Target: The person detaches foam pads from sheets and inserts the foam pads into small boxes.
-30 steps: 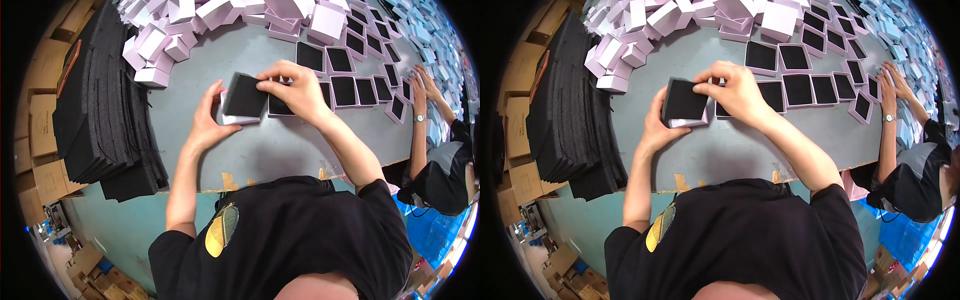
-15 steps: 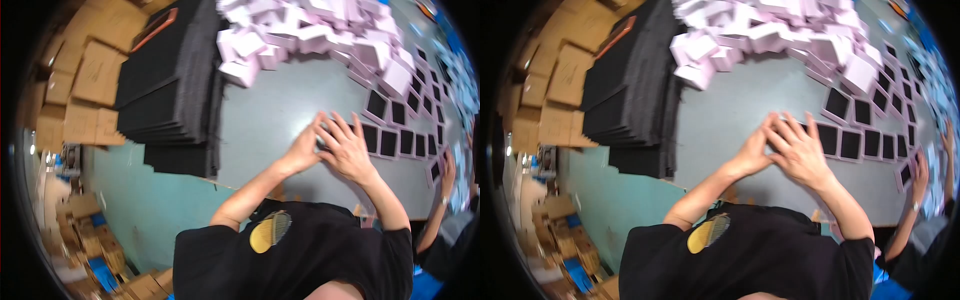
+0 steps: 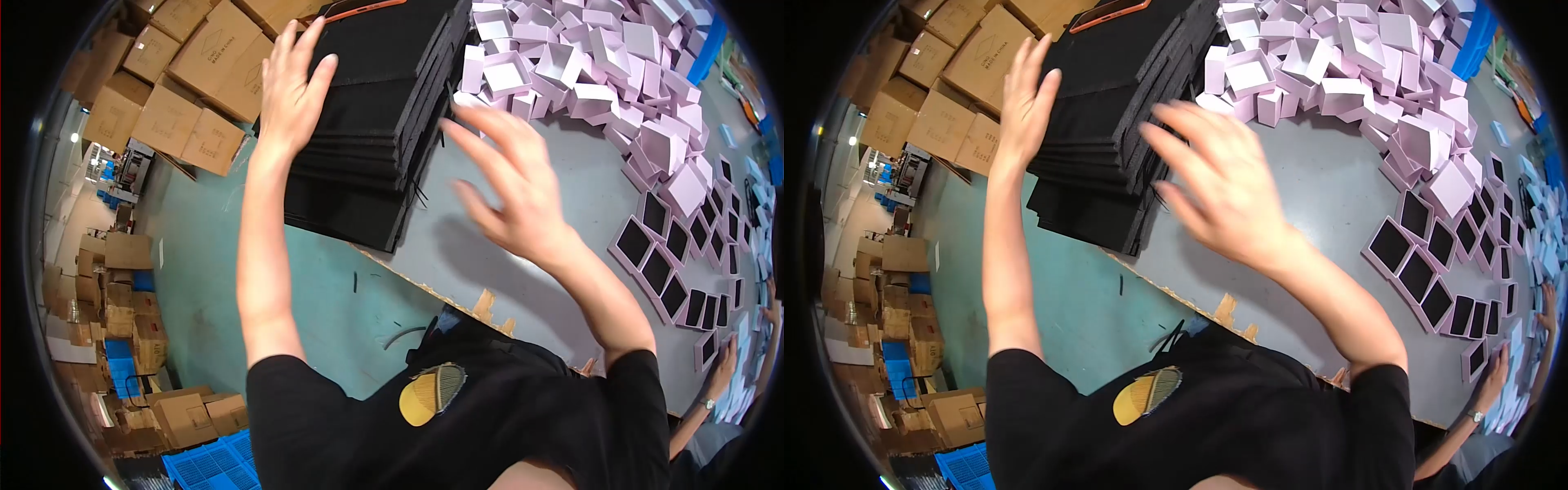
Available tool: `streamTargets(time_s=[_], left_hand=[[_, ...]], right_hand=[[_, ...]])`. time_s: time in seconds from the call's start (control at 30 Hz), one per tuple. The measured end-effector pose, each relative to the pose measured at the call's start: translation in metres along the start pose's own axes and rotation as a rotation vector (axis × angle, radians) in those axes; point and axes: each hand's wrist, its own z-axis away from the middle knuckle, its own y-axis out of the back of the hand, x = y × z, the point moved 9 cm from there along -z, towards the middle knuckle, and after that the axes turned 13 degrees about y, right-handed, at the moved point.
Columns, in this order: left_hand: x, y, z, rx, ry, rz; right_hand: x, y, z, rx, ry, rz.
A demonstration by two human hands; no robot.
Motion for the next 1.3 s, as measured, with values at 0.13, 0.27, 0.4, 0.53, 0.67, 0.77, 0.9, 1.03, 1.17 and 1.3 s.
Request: streamTargets(time_s=[0.13, 0.27, 0.4, 0.53, 0.67, 0.77, 0.9, 1.03, 1.17, 1.3], left_hand=[[-0.065, -0.078, 0.002, -0.376, 0.221, -0.182], [-0.06, -0.079, 0.005, -0.399, 0.222, -0.217], [-0.061, -0.08, 0.005, -0.355, 0.203, -0.233], [-0.059, -0.081, 0.006, -0.312, 0.193, -0.225], [-0.061, -0.081, 0.007, -0.292, 0.18, -0.187], [-0.06, -0.08, 0.003, -0.269, 0.155, -0.232], [-0.063, -0.08, 0.007, -0.242, 0.159, -0.238], [-0.077, -0.081, 0.004, -0.249, 0.16, -0.207], [-0.066, -0.076, 0.008, -0.21, 0.147, -0.189], [-0.063, -0.075, 0.008, -0.216, 0.147, -0.195]], right_hand=[[-0.009, -0.083, -0.041, -0.038, 0.022, -0.021], [-0.012, -0.121, -0.039, -0.202, 0.035, 0.165], [-0.009, -0.141, -0.035, -0.271, 0.088, 0.237], [-0.013, -0.152, -0.028, -0.348, 0.127, 0.32], [-0.011, -0.168, -0.012, -0.476, 0.092, 0.267], [-0.018, -0.194, 0.024, -0.581, 0.174, 0.379], [-0.02, -0.178, 0.015, -0.433, 0.202, 0.35], [-0.01, -0.153, -0.014, -0.383, 0.111, 0.23], [-0.009, -0.138, -0.023, -0.214, 0.071, 0.177], [-0.005, -0.122, -0.011, -0.007, 0.009, 0.054]])
